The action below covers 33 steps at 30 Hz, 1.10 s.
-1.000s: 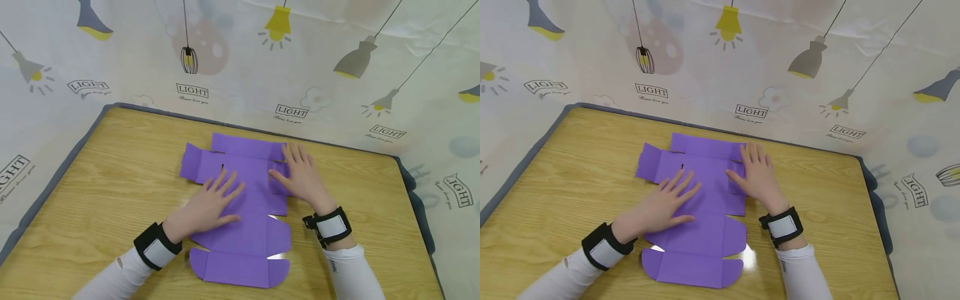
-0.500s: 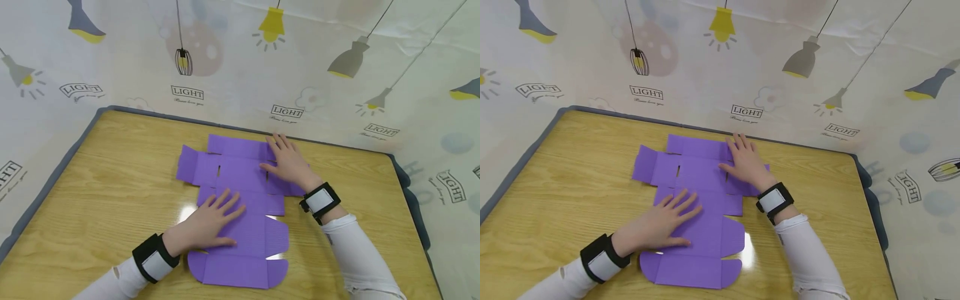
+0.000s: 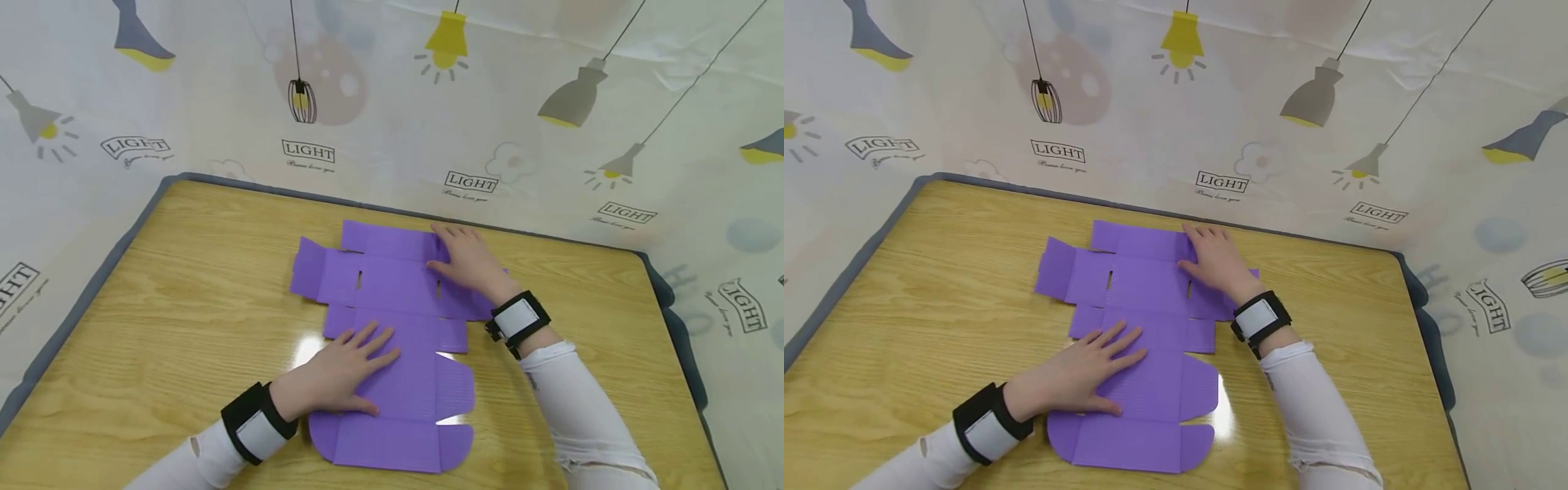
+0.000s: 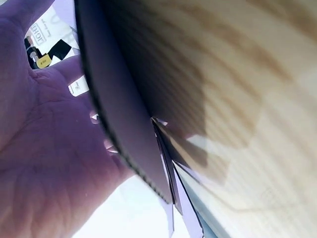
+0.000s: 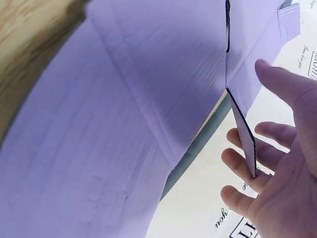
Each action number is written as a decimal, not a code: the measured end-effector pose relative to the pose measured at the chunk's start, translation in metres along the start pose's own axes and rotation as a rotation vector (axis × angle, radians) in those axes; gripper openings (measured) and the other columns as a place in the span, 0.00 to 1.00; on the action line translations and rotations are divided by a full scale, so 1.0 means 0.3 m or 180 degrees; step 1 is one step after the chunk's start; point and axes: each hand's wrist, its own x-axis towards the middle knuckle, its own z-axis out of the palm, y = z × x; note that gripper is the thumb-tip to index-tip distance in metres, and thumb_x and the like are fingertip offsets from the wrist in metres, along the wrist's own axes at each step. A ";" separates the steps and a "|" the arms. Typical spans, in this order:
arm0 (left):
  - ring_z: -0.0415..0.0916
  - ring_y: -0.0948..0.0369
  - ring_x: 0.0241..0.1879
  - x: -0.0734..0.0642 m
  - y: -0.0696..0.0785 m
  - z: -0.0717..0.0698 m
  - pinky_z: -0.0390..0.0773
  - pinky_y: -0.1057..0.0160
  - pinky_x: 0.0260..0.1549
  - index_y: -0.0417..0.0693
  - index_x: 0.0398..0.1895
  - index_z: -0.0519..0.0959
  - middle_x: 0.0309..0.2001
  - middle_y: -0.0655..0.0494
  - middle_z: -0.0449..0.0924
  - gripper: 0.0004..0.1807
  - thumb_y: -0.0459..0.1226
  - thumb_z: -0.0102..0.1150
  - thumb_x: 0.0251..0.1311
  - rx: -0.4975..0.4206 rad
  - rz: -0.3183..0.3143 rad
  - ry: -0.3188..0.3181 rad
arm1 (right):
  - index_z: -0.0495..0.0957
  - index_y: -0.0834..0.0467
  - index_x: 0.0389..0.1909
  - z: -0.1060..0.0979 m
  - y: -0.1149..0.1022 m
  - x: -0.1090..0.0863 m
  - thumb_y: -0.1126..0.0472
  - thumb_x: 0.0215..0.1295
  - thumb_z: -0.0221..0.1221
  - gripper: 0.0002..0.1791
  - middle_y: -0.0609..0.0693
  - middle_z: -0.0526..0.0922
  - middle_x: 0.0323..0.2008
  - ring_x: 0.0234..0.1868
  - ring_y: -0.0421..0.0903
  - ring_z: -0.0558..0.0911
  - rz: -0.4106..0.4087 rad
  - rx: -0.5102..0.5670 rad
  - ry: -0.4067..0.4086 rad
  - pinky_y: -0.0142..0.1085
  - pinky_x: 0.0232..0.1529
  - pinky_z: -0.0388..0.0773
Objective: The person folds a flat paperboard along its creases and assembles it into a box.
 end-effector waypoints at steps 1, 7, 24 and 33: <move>0.51 0.38 0.77 0.001 0.000 -0.001 0.66 0.36 0.67 0.48 0.78 0.66 0.79 0.40 0.55 0.51 0.63 0.70 0.56 -0.0048 -0.0017 -0.0020 | 0.61 0.66 0.77 -0.002 -0.001 0.000 0.51 0.69 0.67 0.43 0.68 0.73 0.67 0.69 0.66 0.69 0.0002 0.0028 0.0017 0.57 0.73 0.61; 0.49 0.39 0.78 0.014 -0.006 -0.007 0.62 0.35 0.69 0.48 0.78 0.66 0.80 0.41 0.54 0.52 0.62 0.72 0.54 -0.0200 -0.0044 -0.0051 | 0.67 0.67 0.73 -0.035 -0.013 -0.015 0.59 0.69 0.66 0.35 0.67 0.76 0.58 0.57 0.63 0.78 0.0084 0.0233 0.0281 0.55 0.60 0.75; 0.42 0.41 0.80 0.068 -0.035 -0.026 0.55 0.35 0.73 0.50 0.80 0.63 0.82 0.44 0.48 0.53 0.59 0.74 0.54 -0.0438 -0.0209 -0.0231 | 0.81 0.63 0.59 -0.088 -0.079 -0.134 0.64 0.72 0.62 0.17 0.59 0.85 0.53 0.54 0.58 0.83 0.0043 0.0760 0.1071 0.53 0.56 0.79; 0.42 0.40 0.80 0.075 -0.033 -0.038 0.54 0.34 0.73 0.48 0.80 0.63 0.81 0.43 0.49 0.52 0.56 0.75 0.55 -0.0529 -0.0211 -0.0192 | 0.85 0.60 0.52 -0.086 -0.122 -0.216 0.59 0.76 0.60 0.12 0.56 0.85 0.47 0.50 0.56 0.83 0.0013 0.0919 0.1319 0.51 0.52 0.79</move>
